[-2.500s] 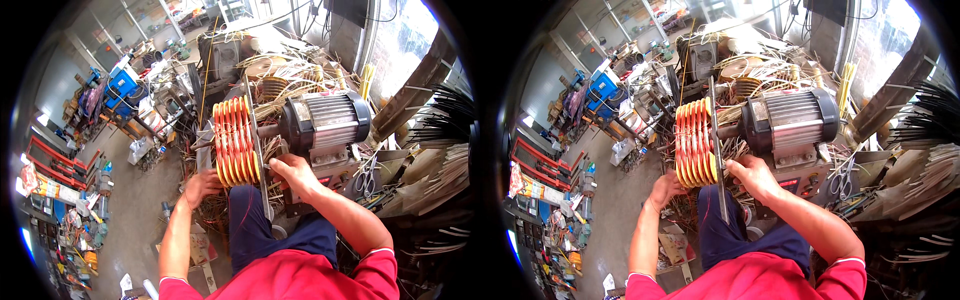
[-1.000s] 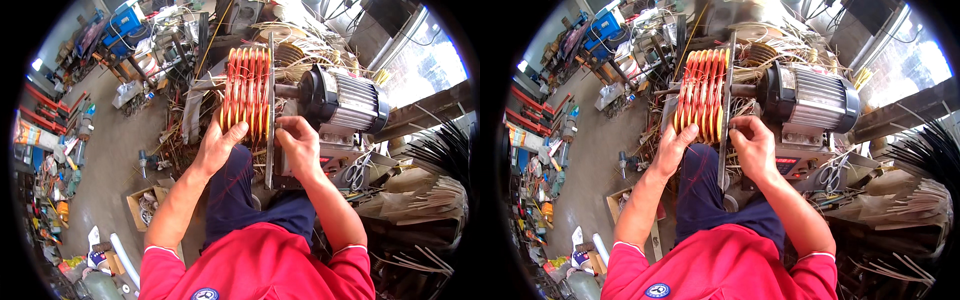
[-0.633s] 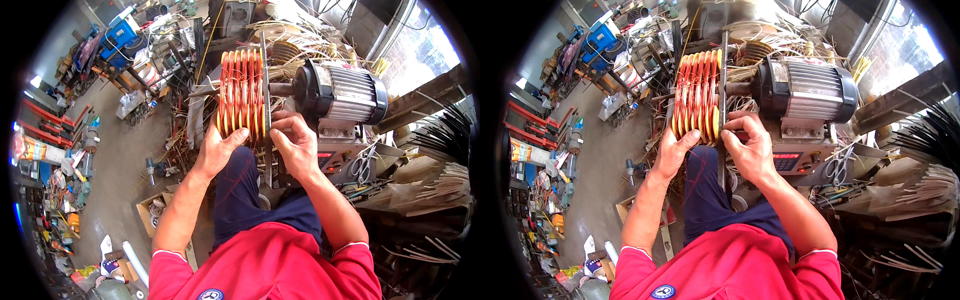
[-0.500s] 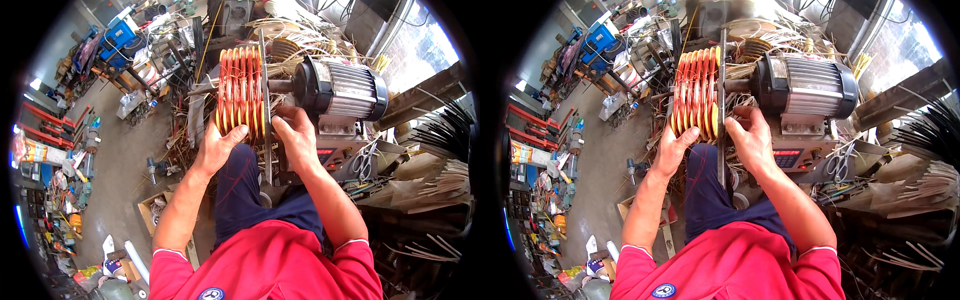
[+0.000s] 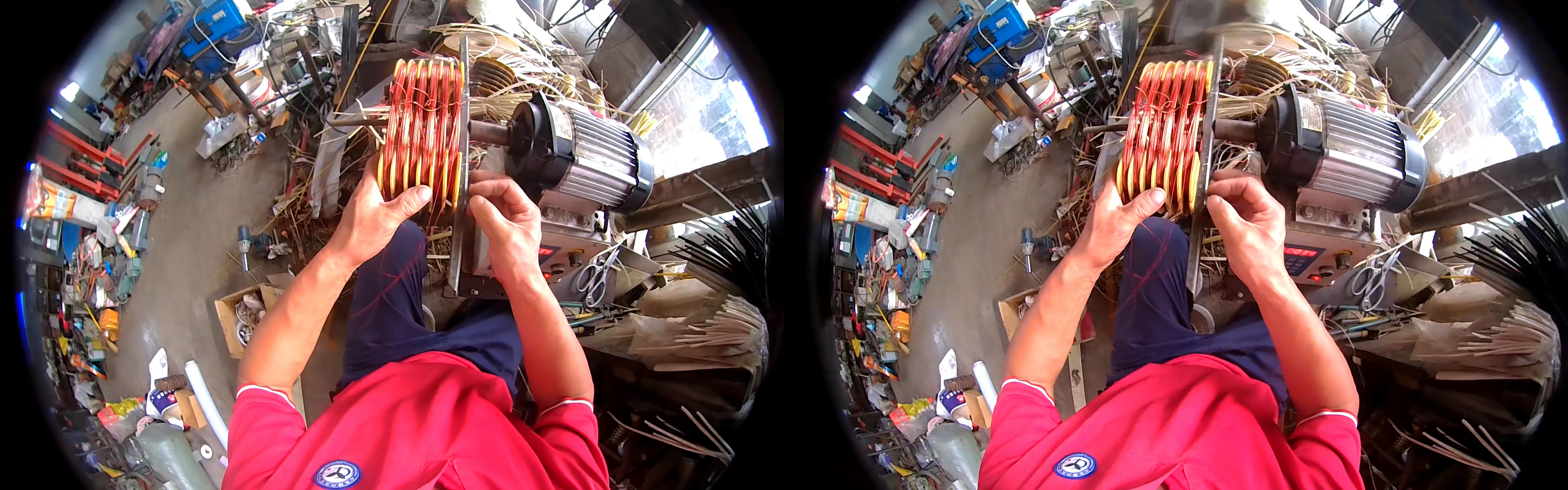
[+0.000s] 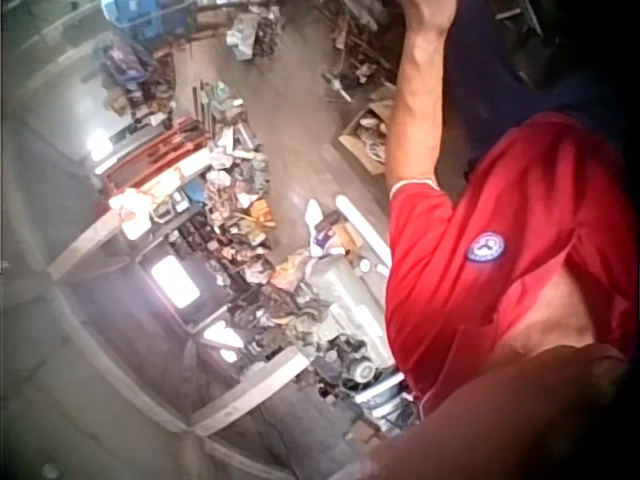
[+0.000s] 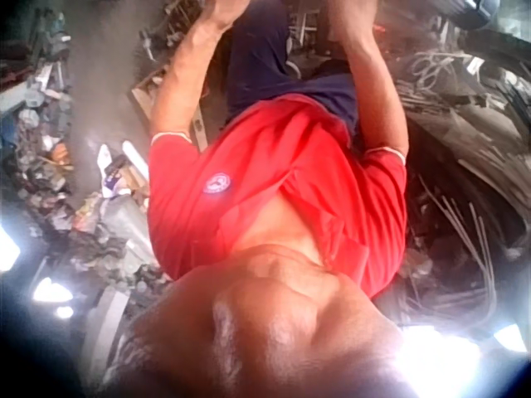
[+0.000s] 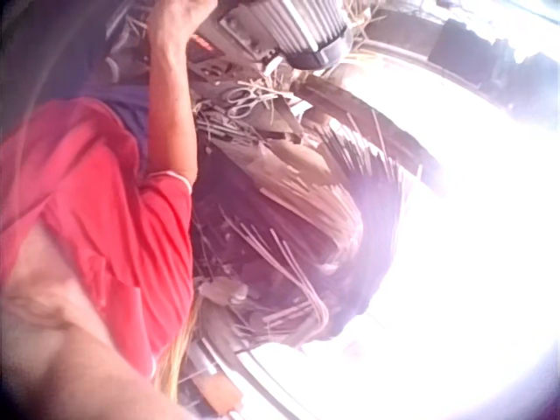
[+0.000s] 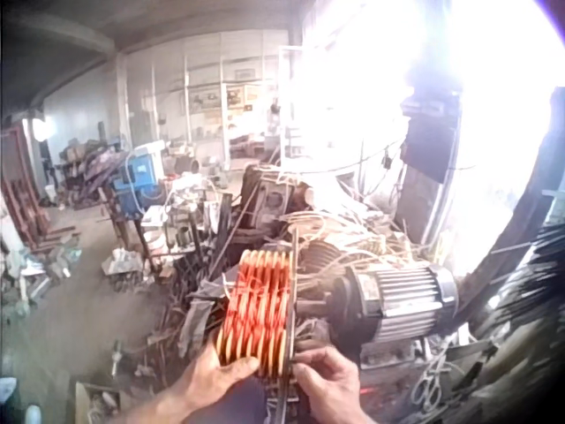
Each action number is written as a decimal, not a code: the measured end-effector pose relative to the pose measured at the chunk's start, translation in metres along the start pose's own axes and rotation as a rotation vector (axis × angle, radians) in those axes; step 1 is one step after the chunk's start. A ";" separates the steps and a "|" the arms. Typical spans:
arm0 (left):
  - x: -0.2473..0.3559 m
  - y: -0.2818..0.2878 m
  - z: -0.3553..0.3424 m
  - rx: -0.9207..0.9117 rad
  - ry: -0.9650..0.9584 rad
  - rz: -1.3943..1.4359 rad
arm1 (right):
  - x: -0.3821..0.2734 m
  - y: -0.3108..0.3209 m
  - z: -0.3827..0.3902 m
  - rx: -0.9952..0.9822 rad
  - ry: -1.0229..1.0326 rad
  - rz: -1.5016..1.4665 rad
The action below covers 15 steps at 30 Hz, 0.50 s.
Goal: The person winds copper wire onto a wooden former using a motorized coil winding machine. They use pliers to cut the wire and tie off the coil with a thin string. Finally, they remove the completed coil from the machine and place it on a nearby table.
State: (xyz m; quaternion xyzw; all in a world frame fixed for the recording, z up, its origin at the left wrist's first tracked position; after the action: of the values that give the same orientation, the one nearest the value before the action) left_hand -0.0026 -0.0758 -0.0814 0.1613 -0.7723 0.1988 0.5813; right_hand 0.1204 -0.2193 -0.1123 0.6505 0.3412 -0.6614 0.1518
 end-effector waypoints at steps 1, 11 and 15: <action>-0.001 0.001 0.001 0.011 0.007 -0.006 | -0.001 -0.001 -0.001 -0.006 0.017 -0.019; 0.002 0.000 -0.001 -0.005 -0.005 -0.020 | 0.005 0.001 -0.007 0.000 -0.140 -0.076; -0.002 0.000 0.003 0.070 -0.027 -0.019 | -0.003 -0.003 -0.001 0.110 -0.142 -0.114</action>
State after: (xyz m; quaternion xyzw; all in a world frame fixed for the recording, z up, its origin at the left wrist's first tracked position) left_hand -0.0045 -0.0768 -0.0841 0.1917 -0.7712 0.2180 0.5666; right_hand 0.1192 -0.2170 -0.1082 0.5887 0.3294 -0.7311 0.1018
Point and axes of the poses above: each hand's wrist, its own z-axis away from the middle knuckle, its own y-axis out of the back of the hand, x = y × z, the point moved 6 cm from there along -z, towards the middle knuckle, and after that the axes turned 3 degrees about x, right-handed, at the moved point
